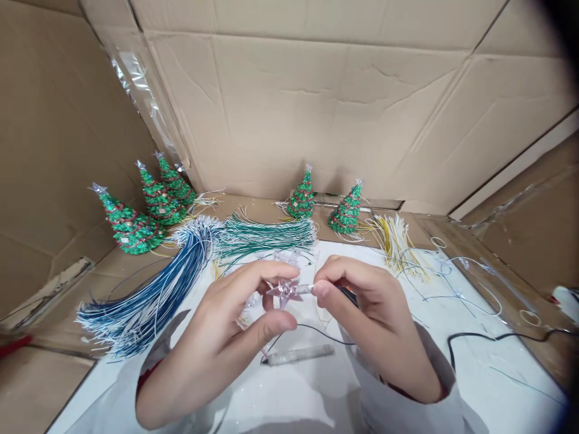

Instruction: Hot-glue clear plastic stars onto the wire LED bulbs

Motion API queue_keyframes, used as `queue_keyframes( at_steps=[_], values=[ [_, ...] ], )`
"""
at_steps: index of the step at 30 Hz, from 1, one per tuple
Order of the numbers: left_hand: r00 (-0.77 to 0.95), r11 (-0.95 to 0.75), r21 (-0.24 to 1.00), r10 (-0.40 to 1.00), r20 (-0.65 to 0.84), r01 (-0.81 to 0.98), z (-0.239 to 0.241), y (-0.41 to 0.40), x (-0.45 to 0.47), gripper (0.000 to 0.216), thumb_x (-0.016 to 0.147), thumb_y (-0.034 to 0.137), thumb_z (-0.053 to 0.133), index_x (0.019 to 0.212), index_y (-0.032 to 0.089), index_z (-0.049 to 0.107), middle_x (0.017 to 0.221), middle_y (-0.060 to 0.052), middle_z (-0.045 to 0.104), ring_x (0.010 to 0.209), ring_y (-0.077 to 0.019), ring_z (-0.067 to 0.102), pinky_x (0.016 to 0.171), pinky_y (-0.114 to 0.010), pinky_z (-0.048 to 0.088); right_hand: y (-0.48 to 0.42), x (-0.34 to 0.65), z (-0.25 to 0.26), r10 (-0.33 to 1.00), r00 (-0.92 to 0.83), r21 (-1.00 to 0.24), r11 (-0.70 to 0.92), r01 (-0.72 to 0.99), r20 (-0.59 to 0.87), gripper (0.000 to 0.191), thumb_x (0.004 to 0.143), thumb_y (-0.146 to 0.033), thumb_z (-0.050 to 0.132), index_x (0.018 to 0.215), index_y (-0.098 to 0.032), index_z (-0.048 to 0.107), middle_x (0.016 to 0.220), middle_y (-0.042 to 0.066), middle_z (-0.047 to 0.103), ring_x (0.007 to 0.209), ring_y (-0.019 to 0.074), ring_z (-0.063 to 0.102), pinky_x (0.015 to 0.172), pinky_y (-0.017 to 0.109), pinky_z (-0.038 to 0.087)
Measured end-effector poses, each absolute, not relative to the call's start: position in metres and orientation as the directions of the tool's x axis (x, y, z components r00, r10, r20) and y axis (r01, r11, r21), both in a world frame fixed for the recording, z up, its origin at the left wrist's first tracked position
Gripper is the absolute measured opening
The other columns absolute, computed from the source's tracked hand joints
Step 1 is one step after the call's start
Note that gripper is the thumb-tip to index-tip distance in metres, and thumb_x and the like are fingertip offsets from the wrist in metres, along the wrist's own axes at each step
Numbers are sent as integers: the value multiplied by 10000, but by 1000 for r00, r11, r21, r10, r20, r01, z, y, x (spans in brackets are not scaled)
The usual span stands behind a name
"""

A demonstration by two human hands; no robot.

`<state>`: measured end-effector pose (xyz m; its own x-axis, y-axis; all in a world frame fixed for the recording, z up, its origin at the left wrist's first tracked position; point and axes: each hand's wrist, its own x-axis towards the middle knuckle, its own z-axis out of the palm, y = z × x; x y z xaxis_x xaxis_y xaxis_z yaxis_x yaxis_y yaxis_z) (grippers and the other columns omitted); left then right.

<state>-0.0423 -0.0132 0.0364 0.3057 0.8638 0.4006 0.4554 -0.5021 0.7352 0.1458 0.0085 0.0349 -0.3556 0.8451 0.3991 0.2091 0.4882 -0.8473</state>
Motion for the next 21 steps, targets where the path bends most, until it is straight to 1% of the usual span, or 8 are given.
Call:
queue_keyframes(
  at_steps=[2, 5, 7, 11, 16, 21],
  values=[
    [275, -547, 699, 837, 473, 461, 34, -13, -41, 247, 825, 265, 587, 1070, 264, 554, 940, -10, 653, 860, -152, 617, 718, -242, 496, 8, 145, 35, 849, -345, -856, 481, 189, 401, 165, 861, -196, 504, 703, -180, 546, 635, -24, 524, 591, 91, 467, 558, 225, 368],
    [277, -622, 597, 773, 570, 507, 32, -12, -40, 172, 843, 252, 564, 1012, 219, 575, 971, -37, 651, 916, -160, 601, 776, -262, 484, 7, 143, 35, 850, -347, -865, 473, 166, 398, 169, 852, -190, 508, 689, -177, 549, 609, -30, 508, 564, 82, 447, 533, 215, 353],
    [269, -665, 531, 722, 638, 525, 30, -12, -39, 142, 863, 260, 537, 979, 194, 584, 949, -47, 655, 913, -157, 598, 782, -267, 481, 7, 141, 35, 854, -356, -879, 452, 151, 378, 169, 847, -186, 511, 682, -177, 544, 574, -43, 479, 522, 71, 414, 499, 204, 333],
    [262, -751, 404, 593, 762, 522, 25, -11, -37, 161, 867, 268, 530, 980, 174, 596, 820, -35, 662, 758, -136, 612, 682, -259, 495, 6, 136, 34, 871, -342, -909, 405, 93, 353, 170, 828, -184, 515, 659, -180, 532, 525, -57, 437, 458, 61, 351, 427, 190, 287],
    [225, -765, 339, 525, 821, 548, 22, -10, -34, 150, 842, 225, 568, 983, 189, 602, 767, -19, 677, 656, -131, 623, 619, -256, 513, 4, 132, 34, 861, -311, -900, 434, 38, 402, 165, 793, -165, 525, 629, -185, 517, 472, -64, 419, 409, 59, 330, 378, 187, 259],
    [285, -779, 227, 459, 841, 585, 24, -12, -35, 168, 857, 218, 540, 1008, 167, 594, 709, -37, 679, 626, -142, 626, 573, -256, 526, 2, 131, 32, 841, -311, -880, 474, 30, 442, 157, 792, -163, 541, 639, -188, 515, 463, -64, 444, 402, 57, 344, 376, 181, 278]
  ],
)
